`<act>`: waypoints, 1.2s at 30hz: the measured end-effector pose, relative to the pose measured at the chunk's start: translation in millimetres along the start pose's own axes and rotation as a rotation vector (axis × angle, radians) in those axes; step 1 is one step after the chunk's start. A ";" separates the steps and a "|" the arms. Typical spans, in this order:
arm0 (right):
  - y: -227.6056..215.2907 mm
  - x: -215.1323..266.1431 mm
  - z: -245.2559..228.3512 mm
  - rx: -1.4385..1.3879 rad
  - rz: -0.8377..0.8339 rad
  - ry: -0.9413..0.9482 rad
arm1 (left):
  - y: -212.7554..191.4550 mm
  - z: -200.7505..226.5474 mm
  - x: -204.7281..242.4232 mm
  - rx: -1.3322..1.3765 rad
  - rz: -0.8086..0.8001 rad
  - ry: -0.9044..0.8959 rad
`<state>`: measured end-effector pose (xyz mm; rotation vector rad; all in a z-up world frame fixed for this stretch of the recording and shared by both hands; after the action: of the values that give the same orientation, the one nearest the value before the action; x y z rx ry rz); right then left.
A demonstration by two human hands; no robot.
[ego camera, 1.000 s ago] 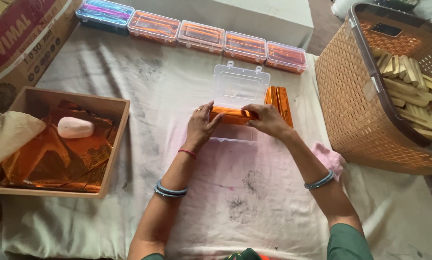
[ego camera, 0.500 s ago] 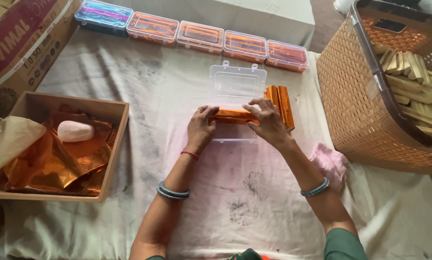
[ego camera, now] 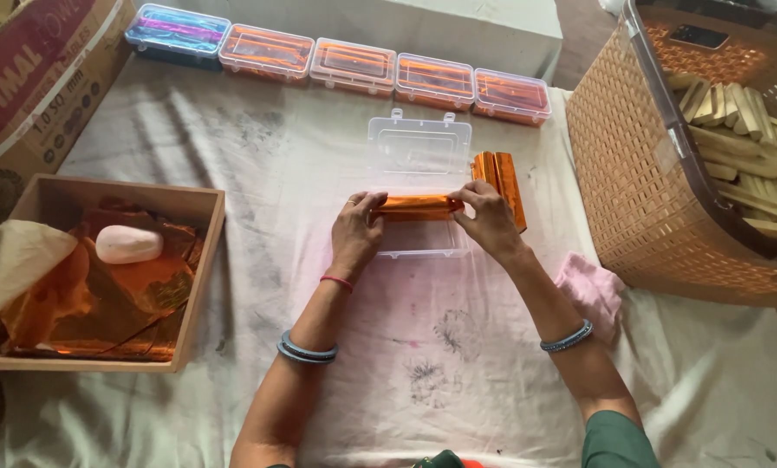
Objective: The person wipes a clear plastic container with a pink cloth, then places several orange-wrapped rectangular items into the container and closes the lid. The person also handles a pink cloth and wipes the container's interior and exterior surfaces.
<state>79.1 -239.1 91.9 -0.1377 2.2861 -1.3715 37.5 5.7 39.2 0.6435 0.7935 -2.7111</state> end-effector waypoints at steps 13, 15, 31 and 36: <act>-42.3 -3.5 71.0 -0.153 0.224 0.080 | 0.5 -5.2 -0.9 -0.003 -0.002 0.018; -56.7 0.9 110.6 -0.176 0.313 0.191 | 3.0 -7.9 1.7 0.016 -0.022 0.007; -36.3 4.5 118.2 0.060 -0.063 0.651 | 5.2 -13.3 -1.2 -0.016 -0.010 -0.026; -36.5 1.9 131.3 0.111 -0.063 0.634 | 5.2 -13.3 -0.2 -0.023 -0.018 -0.029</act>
<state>129.6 -364.0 71.1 0.3091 2.7065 -1.7590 44.1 8.9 26.9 0.5941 0.8258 -2.7172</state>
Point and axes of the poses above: each hand's wrist, its own x-axis away from the middle knuckle, its own y-axis out of the palm, z = x × y, the point moved 5 cm from there along -x, towards the middle knuckle, and after that the axes turned 7 degrees about y, right-handed, at the moved point
